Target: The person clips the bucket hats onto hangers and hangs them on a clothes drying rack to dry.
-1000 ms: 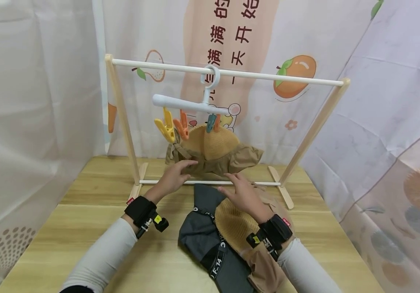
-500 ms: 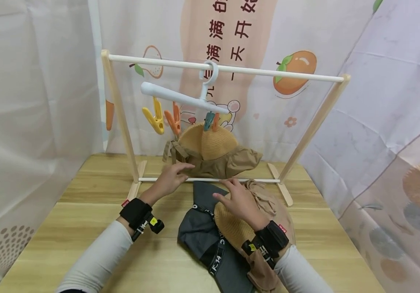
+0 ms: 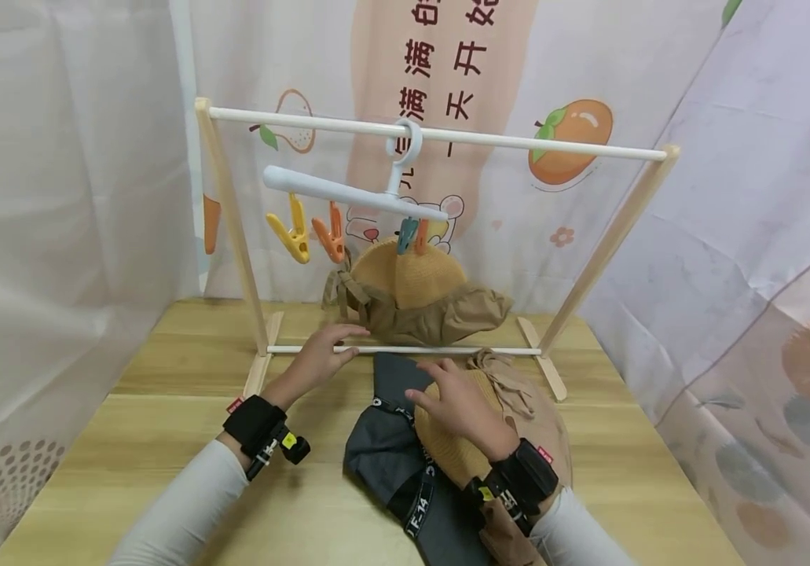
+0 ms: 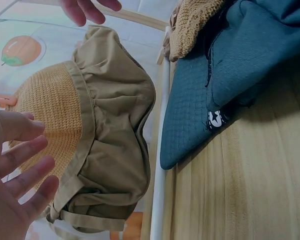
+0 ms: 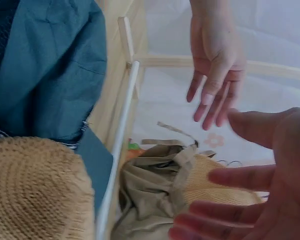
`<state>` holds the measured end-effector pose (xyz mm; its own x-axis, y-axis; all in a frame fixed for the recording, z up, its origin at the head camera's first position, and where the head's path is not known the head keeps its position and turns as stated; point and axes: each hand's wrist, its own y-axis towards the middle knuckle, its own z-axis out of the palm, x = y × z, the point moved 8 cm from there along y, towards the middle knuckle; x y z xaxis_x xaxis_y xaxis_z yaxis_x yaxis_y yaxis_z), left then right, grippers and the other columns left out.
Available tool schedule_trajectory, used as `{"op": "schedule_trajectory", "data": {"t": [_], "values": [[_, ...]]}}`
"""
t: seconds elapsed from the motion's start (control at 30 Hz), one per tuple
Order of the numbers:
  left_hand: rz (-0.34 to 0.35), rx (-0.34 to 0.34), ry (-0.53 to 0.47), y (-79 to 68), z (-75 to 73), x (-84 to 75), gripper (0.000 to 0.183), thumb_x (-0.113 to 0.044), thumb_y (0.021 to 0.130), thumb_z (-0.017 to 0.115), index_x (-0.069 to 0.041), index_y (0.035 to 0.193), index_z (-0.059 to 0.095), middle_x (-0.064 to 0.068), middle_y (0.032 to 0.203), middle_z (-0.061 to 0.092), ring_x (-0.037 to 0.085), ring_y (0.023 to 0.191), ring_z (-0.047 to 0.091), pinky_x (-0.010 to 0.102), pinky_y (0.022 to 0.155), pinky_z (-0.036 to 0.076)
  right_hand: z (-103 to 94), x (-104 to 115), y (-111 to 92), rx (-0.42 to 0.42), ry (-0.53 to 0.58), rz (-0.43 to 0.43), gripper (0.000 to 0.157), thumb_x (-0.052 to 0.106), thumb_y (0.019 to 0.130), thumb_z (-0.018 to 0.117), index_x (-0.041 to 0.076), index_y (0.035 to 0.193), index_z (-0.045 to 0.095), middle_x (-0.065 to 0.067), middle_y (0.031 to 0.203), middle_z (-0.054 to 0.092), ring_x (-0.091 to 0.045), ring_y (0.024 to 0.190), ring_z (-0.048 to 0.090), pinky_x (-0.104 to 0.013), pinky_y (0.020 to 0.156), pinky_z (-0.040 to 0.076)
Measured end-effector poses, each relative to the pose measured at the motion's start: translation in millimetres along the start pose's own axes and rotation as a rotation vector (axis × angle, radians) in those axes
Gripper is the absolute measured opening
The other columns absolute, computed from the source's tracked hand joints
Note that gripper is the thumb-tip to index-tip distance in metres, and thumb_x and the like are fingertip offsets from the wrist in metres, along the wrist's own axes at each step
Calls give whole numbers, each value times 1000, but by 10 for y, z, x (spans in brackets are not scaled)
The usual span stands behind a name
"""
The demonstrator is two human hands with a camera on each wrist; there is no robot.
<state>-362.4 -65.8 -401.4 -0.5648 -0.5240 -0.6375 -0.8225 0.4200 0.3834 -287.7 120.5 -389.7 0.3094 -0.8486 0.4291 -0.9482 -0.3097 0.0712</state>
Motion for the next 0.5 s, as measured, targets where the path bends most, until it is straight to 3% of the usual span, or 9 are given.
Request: {"op": "schedule_trajectory", "data": {"t": [0.2, 0.5], "values": [[-18, -9, -31, -66, -25, 21, 34, -9, 88, 62, -13, 122, 60, 12, 124, 60, 29, 113, 54, 49, 89, 50, 42, 84, -30, -6, -43, -27, 52, 39, 89, 59, 7, 130, 51, -17, 124, 52, -29, 103, 54, -46, 81, 49], [0, 11, -61, -174, 7, 35, 35, -8, 87, 63, -14, 122, 60, 11, 125, 61, 26, 113, 54, 49, 91, 49, 227, 88, -84, 49, 6, -36, 53, 38, 90, 59, 5, 131, 50, -21, 128, 52, -35, 116, 49, -51, 92, 45]]}}
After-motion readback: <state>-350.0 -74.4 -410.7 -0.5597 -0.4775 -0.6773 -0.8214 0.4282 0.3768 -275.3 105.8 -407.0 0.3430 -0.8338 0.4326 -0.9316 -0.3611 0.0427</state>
